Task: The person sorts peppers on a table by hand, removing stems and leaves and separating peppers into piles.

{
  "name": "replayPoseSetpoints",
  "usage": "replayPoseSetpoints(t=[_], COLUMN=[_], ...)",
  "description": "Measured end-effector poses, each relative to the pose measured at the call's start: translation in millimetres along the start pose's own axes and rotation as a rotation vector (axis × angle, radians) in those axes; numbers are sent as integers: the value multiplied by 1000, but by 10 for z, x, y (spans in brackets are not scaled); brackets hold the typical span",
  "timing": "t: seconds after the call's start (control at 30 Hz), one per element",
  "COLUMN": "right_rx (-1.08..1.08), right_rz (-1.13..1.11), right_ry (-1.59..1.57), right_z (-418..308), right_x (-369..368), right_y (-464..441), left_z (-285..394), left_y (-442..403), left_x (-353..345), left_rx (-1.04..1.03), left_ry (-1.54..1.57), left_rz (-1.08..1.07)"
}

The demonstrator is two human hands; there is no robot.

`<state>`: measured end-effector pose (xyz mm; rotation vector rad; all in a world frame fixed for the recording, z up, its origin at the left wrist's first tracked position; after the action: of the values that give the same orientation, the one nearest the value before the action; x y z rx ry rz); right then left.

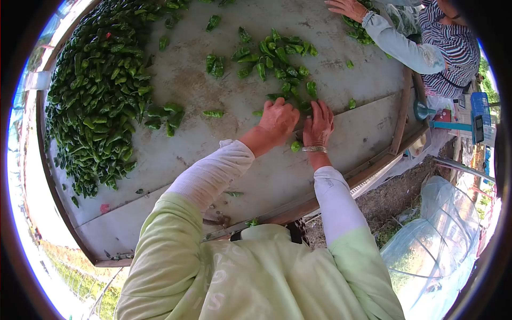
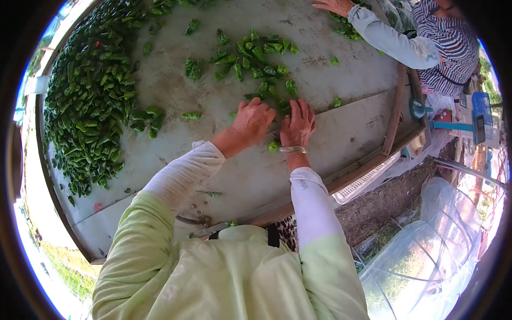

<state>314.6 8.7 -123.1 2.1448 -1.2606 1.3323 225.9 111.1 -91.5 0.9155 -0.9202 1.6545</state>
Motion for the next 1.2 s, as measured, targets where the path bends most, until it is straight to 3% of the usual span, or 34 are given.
replayPoseSetpoints(t=[0.1, 0.23, 0.57, 0.7, 0.83, 0.9, 1.0, 1.2], right_rx=[2, -13, 62, 51, 61, 53, 56, 91], right_rz=[32, 29, 17, 2, 5, 0, 5, -25], right_ry=[-60, -24, 13, -3, 21, 26, 36, 51], right_z=[19, 9, 53, 59, 24, 18, 15, -9], right_x=[5, -3, -41, -35, -44, -8, -4, -46], right_y=[-7, -8, -11, -17, -9, 13, 4, 19], left_z=[-141, -32, 224, 244, -193, -396, -687, -830], left_y=[-4, 63, 85, 134, 340, 568, 1137, 3236], left_x=[-3, 18, -130, -87, 201, 470, 757, 1613], left_rx=[74, -18, -206, -160, 186, 549, 665, 983], left_ry=[245, 283, 9, -37, 435, 793, 1212, 1223], left_rz=[114, 17, -198, -75, 285, 240, 396, 887])
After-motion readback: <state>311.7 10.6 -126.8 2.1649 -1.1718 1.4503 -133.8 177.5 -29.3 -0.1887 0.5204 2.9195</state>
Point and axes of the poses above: each hand's wrist, its own y-axis away from the middle knuckle, its own x-axis out of the back of the hand, z = x × y, the point moved 5 cm from there along -y, towards the middle knuckle, and after that the axes turned 6 degrees about -x, right-handed, at the moved point
